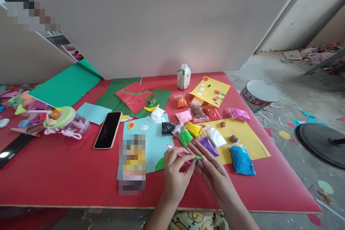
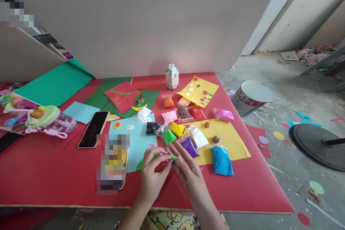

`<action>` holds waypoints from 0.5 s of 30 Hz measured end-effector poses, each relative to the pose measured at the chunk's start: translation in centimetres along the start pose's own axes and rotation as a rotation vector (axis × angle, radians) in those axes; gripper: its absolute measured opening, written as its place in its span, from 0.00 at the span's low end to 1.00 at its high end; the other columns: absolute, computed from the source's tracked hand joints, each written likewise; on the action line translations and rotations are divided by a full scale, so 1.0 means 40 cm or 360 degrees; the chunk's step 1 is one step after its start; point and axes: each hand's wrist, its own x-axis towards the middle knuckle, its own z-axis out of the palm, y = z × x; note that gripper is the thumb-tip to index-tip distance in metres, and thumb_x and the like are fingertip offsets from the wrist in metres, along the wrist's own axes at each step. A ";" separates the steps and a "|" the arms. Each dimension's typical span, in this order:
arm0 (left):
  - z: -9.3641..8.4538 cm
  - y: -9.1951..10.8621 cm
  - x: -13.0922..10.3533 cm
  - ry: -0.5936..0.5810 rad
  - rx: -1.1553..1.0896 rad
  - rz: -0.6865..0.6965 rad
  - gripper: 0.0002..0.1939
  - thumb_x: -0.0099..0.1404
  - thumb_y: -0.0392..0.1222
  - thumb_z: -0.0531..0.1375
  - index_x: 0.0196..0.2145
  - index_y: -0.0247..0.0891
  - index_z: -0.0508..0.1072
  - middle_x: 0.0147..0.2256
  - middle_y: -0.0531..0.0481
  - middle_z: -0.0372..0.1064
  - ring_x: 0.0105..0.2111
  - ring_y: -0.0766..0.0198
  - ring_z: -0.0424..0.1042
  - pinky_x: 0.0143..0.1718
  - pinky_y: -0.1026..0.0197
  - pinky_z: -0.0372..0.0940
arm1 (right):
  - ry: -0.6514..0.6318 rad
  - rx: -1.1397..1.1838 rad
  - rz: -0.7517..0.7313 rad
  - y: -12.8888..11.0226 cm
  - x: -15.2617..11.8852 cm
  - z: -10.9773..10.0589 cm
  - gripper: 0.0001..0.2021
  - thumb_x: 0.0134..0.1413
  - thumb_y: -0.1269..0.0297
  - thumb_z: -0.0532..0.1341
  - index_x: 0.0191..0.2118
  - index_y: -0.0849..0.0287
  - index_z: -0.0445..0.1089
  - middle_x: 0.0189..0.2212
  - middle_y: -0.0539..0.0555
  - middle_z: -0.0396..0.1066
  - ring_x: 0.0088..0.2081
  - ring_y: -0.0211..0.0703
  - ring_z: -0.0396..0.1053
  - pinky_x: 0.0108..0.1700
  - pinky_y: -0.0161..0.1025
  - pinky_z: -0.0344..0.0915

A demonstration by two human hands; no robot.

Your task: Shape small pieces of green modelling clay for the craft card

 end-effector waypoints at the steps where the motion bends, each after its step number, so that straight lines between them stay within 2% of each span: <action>1: 0.001 0.000 -0.001 0.0018 -0.0025 -0.0017 0.06 0.61 0.32 0.63 0.36 0.42 0.76 0.35 0.51 0.70 0.37 0.63 0.70 0.41 0.58 0.68 | 0.0004 -0.0040 0.0012 0.001 0.001 -0.004 0.20 0.52 0.55 0.67 0.52 0.49 0.74 0.56 0.56 0.70 0.55 0.47 0.69 0.53 0.38 0.69; 4: 0.002 -0.002 -0.008 0.0041 -0.0089 -0.0046 0.07 0.61 0.32 0.63 0.36 0.42 0.76 0.35 0.51 0.69 0.38 0.64 0.70 0.39 0.61 0.69 | -0.0005 -0.0090 0.0071 0.001 0.010 -0.015 0.16 0.46 0.54 0.71 0.41 0.54 0.79 0.42 0.57 0.79 0.43 0.46 0.76 0.48 0.41 0.73; 7: 0.003 -0.007 -0.017 0.0021 -0.0127 -0.0002 0.11 0.62 0.31 0.62 0.40 0.44 0.76 0.37 0.51 0.69 0.39 0.65 0.70 0.40 0.61 0.69 | -0.0014 -0.0036 0.0136 0.000 0.021 -0.017 0.16 0.38 0.56 0.75 0.36 0.55 0.80 0.32 0.55 0.80 0.33 0.43 0.77 0.41 0.40 0.75; 11: 0.002 -0.011 -0.022 -0.0045 -0.0128 0.0120 0.19 0.62 0.30 0.58 0.50 0.45 0.73 0.40 0.49 0.69 0.42 0.63 0.69 0.43 0.59 0.69 | 0.0051 0.0027 0.0174 0.006 0.030 -0.015 0.15 0.31 0.60 0.77 0.31 0.56 0.80 0.25 0.52 0.78 0.26 0.37 0.75 0.32 0.32 0.73; 15: 0.000 -0.009 -0.020 -0.0119 -0.0118 0.0149 0.20 0.61 0.29 0.58 0.49 0.44 0.72 0.40 0.49 0.68 0.42 0.63 0.68 0.44 0.58 0.68 | 0.0178 0.0022 0.0048 0.020 0.027 -0.018 0.13 0.30 0.61 0.78 0.26 0.57 0.78 0.22 0.49 0.76 0.24 0.33 0.72 0.28 0.27 0.71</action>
